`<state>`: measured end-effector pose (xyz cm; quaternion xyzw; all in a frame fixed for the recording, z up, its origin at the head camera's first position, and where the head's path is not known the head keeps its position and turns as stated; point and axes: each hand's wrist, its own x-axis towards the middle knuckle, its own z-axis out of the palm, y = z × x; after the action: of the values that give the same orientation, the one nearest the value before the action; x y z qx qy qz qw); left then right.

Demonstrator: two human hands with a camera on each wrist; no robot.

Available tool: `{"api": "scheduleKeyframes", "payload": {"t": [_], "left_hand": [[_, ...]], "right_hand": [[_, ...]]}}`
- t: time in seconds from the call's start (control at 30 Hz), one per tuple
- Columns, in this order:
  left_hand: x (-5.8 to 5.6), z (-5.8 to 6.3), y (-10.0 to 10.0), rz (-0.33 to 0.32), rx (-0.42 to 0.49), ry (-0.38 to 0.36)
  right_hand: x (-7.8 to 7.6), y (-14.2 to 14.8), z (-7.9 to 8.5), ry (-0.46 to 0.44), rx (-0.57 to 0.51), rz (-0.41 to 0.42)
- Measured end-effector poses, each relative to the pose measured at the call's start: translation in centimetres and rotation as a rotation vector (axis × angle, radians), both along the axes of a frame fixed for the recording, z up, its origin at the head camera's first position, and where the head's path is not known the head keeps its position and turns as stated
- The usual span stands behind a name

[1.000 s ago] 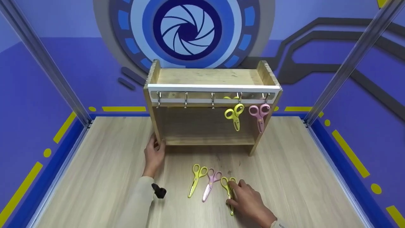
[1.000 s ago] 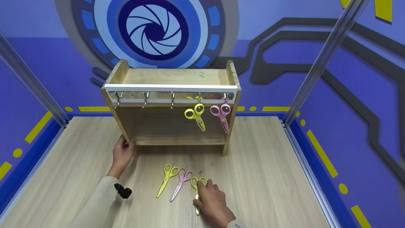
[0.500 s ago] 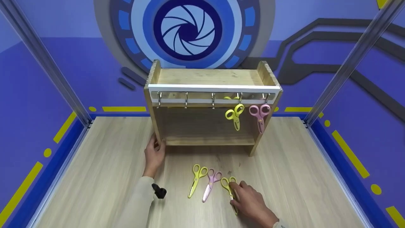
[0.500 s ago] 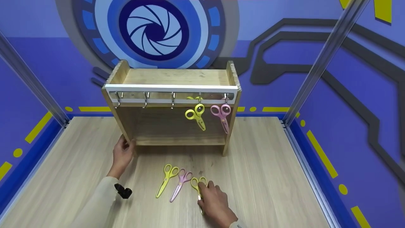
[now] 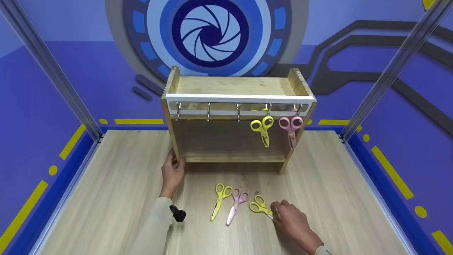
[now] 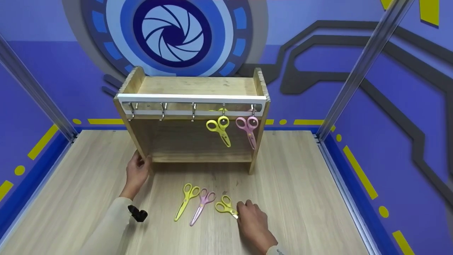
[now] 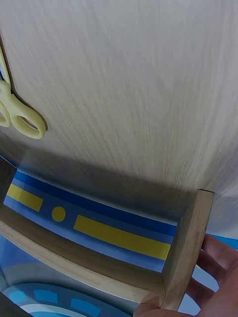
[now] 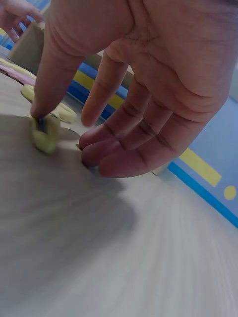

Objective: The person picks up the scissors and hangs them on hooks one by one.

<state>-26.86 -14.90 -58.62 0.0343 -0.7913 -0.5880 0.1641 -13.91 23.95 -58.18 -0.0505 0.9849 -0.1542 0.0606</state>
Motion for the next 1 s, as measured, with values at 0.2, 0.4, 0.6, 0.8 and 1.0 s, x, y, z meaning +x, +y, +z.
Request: {"api": "scheduleKeyframes", "payload": {"t": [0.2, 0.4, 0.6, 0.8, 1.0], "left_hand": [[0.0, 0.1, 0.0, -0.004, 0.004, -0.020], [0.0, 0.1, 0.1, -0.022, 0.025, -0.038], [0.0, 0.1, 0.0, -0.018, 0.001, -0.031], [0.0, 0.2, 0.1, -0.010, 0.007, -0.034], [-0.1, 0.1, 0.1, -0.010, 0.005, -0.037]], "right_hand": [[-0.4, 0.7, 0.0, 0.016, -0.046, -0.027], [-0.6, 0.8, -0.2, 0.039, -0.064, -0.047], [-1.0, 0.8, -0.4, 0.060, -0.054, -0.069], [-1.2, 0.8, -0.6, 0.071, -0.071, -0.067], [-1.4, 0.9, -0.7, 0.052, -0.088, -0.071]]}}
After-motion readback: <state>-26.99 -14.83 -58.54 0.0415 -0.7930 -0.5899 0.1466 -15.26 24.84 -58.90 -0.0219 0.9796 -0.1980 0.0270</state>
